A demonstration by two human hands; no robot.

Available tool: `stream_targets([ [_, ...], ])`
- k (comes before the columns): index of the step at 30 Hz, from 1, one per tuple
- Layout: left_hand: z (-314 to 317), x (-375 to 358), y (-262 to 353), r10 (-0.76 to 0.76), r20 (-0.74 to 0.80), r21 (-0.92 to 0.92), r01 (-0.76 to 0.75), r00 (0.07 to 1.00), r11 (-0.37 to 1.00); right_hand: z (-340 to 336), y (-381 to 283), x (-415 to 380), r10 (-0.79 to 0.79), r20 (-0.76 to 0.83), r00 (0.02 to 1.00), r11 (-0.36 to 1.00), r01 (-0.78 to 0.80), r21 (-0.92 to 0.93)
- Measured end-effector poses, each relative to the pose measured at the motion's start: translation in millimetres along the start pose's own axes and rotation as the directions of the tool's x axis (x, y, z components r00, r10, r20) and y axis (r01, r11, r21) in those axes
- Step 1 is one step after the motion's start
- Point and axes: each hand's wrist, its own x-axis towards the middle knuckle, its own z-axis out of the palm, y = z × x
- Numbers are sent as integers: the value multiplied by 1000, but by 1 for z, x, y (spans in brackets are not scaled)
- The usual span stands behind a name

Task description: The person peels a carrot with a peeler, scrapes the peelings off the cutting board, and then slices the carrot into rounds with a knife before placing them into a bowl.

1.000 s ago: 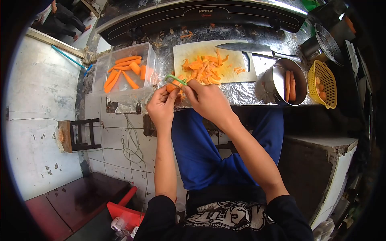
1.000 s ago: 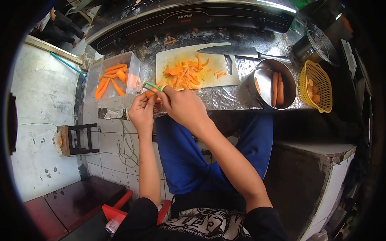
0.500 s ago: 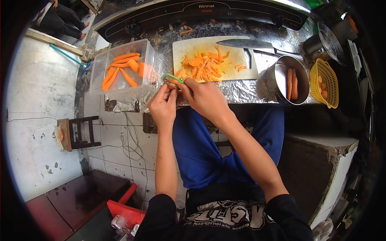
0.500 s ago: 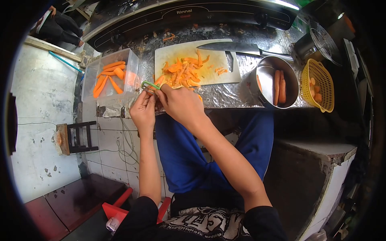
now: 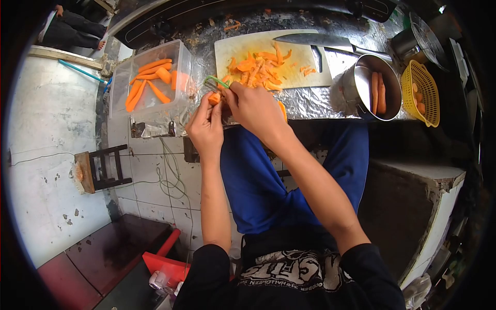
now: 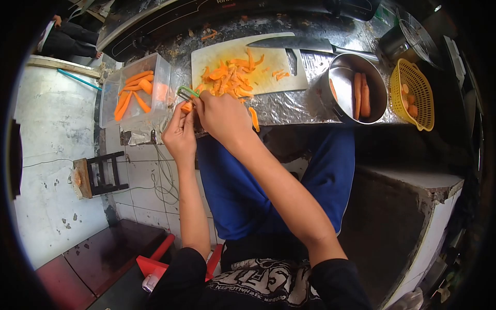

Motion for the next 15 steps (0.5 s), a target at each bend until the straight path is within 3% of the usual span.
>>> stream_targets([
  [1,-1,0,0,-4,32,7,4,999,1000,-3,-1,4,6,0,1000,1000,-6,3],
  [3,-3,-1,5,-6,73,9,6,997,1000,-8,-3,10,84,42,996,983,-76,-164],
  [5,-3,0,17,-127,94,-199,144,987,969,-8,-4,10,76,10,997,974,-72,-215],
  [6,-3,-1,15,-103,79,-188,116,992,975,-5,-4,9,58,-4,998,965,-57,-257],
  [10,-12,-3,18,-84,69,-142,93,994,986,-4,-6,12,85,43,995,960,-70,-271],
  [12,-20,-4,32,-157,85,-307,176,984,935,-6,-7,11,103,23,994,965,-94,-246],
  [15,-27,1,42,-132,35,-345,136,991,929,-7,-7,10,107,-2,994,970,-105,-219],
])
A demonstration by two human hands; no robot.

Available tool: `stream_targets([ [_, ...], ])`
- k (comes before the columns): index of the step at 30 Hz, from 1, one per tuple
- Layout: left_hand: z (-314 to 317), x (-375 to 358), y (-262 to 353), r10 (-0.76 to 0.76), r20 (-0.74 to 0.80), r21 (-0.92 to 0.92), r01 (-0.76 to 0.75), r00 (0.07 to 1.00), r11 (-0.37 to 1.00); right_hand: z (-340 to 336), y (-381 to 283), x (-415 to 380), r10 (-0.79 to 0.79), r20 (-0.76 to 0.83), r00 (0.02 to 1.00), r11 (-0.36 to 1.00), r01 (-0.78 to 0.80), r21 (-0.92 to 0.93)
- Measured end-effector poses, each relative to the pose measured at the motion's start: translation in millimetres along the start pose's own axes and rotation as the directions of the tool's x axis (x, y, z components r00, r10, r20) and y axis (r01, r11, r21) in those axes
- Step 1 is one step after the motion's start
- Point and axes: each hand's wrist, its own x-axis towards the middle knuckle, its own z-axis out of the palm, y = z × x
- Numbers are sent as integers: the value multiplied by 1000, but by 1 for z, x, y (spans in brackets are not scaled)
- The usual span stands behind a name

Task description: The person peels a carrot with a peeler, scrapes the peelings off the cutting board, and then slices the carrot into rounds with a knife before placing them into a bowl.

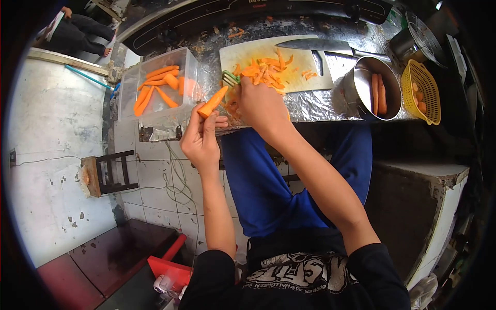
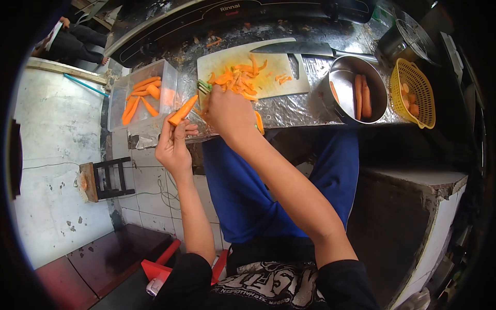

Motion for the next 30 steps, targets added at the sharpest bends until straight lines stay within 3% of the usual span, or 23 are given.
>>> stream_targets([
  [4,-1,8,-7,-10,-22,-28,9,1000,1000,-9,2,-1,10,-89,996,997,-4,72],
  [6,0,13,-19,-91,33,-66,93,995,994,-16,4,-5,-20,-203,979,981,59,186],
  [7,0,14,-26,-89,32,-69,91,996,993,-17,4,-8,-23,-205,979,981,61,183],
  [9,4,17,-36,-118,14,-79,119,993,990,-18,7,-16,-171,-113,979,936,197,292],
  [12,5,16,-34,-189,72,-166,199,979,966,-12,12,-22,-234,-76,969,927,246,283],
  [13,4,17,-38,-190,70,-164,199,979,966,-11,12,-22,-188,-37,982,940,190,283],
  [18,-2,17,-44,-101,174,-100,119,980,988,-4,11,-20,-184,-39,982,936,188,297],
  [25,0,15,-46,-71,153,-98,86,986,991,7,10,-19,-183,-56,982,910,190,368],
  [28,1,14,-47,-71,114,-5,72,991,997,12,8,-18,-151,-81,985,916,170,364],
  [30,3,10,-45,21,82,100,-29,996,995,10,9,-15,-149,-72,986,929,165,332],
])
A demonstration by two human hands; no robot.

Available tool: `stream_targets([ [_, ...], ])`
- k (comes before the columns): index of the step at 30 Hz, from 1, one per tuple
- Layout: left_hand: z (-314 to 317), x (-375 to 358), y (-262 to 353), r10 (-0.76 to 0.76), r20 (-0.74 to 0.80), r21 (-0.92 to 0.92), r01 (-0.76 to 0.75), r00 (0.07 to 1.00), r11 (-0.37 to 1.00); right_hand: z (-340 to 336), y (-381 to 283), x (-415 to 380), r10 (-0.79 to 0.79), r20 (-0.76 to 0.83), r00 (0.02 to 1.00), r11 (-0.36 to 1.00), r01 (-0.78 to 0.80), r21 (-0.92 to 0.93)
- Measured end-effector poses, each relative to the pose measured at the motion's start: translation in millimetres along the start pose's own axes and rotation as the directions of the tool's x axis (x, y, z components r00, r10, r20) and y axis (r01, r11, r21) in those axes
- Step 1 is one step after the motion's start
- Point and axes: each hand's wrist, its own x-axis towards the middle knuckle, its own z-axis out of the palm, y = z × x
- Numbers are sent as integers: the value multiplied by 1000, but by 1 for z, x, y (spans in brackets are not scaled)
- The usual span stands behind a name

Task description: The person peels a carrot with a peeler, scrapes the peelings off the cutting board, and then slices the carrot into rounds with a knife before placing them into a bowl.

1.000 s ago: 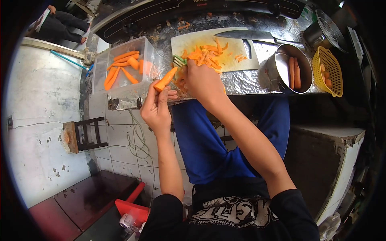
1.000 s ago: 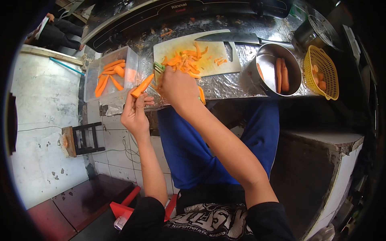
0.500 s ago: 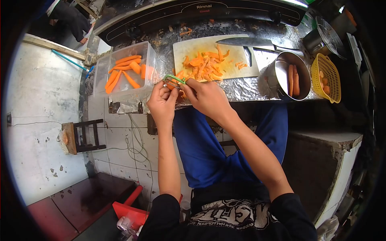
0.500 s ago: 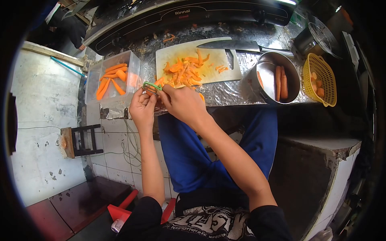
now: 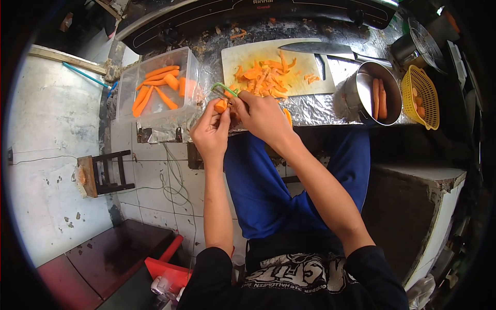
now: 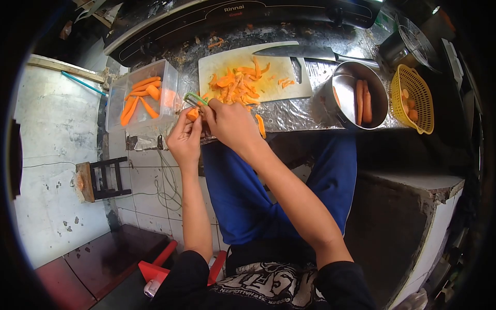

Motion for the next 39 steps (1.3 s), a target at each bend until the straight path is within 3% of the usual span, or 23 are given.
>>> stream_targets([
  [7,-1,-3,26,-122,6,-205,120,993,971,-3,-2,10,121,46,992,952,-103,-290],
  [14,-18,-2,45,-88,-9,-314,80,996,946,-1,-1,13,152,-23,988,964,-153,-217],
  [19,-19,3,49,-59,-30,-272,49,998,961,-26,-16,4,110,-140,984,990,-95,105],
  [23,-11,6,39,-85,27,-287,89,996,954,-22,-25,-12,-13,-68,998,998,18,61],
  [29,-1,-1,27,-92,55,-277,104,994,955,-12,-25,-12,29,-38,999,999,-31,-40],
  [31,1,-2,23,-26,-4,-157,25,1000,987,-11,-22,-9,33,-50,998,995,-38,-88],
  [36,2,-9,41,-66,20,-244,68,998,967,-15,3,2,147,-27,989,962,-149,-228],
  [39,5,-2,40,-61,17,-276,64,998,959,-13,2,5,159,-54,986,972,-166,-169],
])
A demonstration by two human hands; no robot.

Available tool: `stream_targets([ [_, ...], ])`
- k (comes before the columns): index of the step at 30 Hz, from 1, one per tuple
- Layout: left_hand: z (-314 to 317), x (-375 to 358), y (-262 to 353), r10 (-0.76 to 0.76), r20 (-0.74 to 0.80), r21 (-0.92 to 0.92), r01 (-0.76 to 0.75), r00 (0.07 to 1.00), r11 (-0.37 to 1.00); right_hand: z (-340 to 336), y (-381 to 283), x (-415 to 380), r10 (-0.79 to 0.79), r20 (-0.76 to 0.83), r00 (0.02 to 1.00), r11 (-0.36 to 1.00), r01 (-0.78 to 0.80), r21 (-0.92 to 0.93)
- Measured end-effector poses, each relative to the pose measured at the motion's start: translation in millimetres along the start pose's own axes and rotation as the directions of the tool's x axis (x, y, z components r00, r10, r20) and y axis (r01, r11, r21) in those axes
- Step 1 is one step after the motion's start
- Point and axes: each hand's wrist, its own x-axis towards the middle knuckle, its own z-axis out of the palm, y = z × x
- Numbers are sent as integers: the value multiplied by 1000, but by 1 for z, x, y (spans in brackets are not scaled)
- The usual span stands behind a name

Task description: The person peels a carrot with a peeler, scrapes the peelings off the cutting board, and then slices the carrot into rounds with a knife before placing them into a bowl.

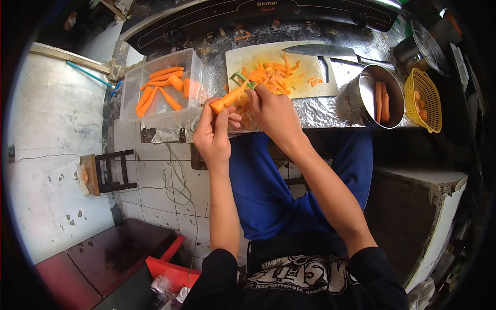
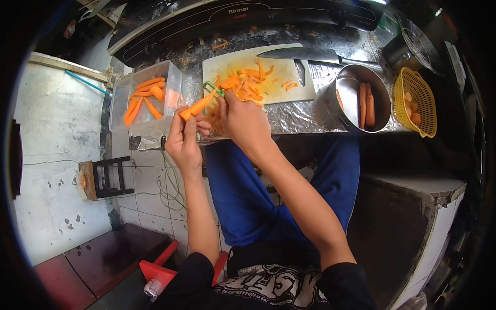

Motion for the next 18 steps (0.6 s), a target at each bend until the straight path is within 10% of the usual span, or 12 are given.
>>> stream_targets([
  [7,-6,9,-4,3,5,-80,-3,1000,997,-19,-3,9,89,-122,989,993,-79,82],
  [12,-3,6,1,-3,1,-115,3,1000,993,-31,-20,12,119,-76,990,932,-85,352],
  [14,0,4,5,-19,20,-130,22,1000,991,-27,-16,22,220,209,953,809,-298,507],
  [18,-4,5,5,2,1,-152,-1,1000,988,-23,-2,33,323,103,941,783,-327,529],
])
